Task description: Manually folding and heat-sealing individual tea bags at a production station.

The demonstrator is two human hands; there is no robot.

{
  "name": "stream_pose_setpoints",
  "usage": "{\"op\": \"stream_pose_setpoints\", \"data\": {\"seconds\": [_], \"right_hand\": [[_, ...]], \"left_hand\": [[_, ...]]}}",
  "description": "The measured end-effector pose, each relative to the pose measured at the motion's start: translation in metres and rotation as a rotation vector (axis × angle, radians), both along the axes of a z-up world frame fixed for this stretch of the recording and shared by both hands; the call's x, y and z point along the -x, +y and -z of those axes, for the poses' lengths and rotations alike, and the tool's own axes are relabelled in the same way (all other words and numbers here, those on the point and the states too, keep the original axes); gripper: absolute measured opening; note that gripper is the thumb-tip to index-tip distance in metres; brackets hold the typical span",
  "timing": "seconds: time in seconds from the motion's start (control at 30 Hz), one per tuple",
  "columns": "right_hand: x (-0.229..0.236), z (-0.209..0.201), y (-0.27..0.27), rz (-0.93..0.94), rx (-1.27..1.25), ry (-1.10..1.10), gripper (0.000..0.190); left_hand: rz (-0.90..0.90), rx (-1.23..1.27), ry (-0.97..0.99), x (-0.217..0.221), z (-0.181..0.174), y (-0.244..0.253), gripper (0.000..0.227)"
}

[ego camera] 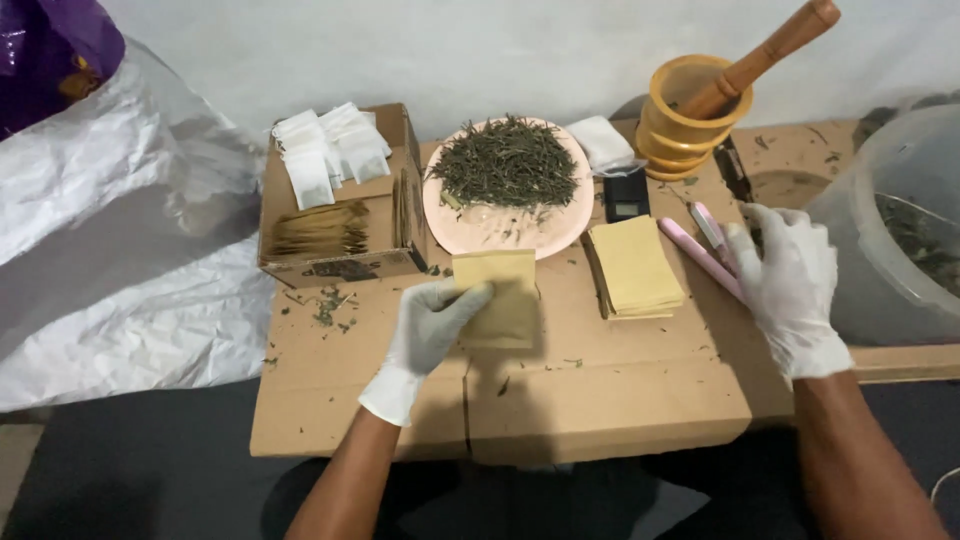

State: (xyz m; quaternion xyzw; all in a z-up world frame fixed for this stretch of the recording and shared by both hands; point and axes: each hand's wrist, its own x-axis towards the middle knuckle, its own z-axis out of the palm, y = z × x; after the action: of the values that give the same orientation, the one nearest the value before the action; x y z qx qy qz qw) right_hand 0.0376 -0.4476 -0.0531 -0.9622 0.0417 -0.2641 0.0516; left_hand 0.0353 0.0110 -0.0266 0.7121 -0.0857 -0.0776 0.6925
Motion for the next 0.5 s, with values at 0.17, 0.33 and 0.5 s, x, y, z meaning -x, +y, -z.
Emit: {"op": "stream_pose_setpoints", "data": {"seconds": [0.17,0.33,0.5], "right_hand": [[0.035,-0.08,0.104,-0.307,-0.504,0.095,0.03],[0.043,-0.099,0.176,-0.585,-0.968,0.333,0.043],[0.042,-0.112,0.201,-0.575,-0.944,0.419,0.007]], "left_hand": [[-0.073,-0.014,-0.157,-0.007,-0.009,-0.011,0.035],[-0.161,-0.007,-0.033,-0.005,-0.003,-0.022,0.028],[-0.223,0.081,0.025,-0.004,0.005,-0.03,0.025]]}}
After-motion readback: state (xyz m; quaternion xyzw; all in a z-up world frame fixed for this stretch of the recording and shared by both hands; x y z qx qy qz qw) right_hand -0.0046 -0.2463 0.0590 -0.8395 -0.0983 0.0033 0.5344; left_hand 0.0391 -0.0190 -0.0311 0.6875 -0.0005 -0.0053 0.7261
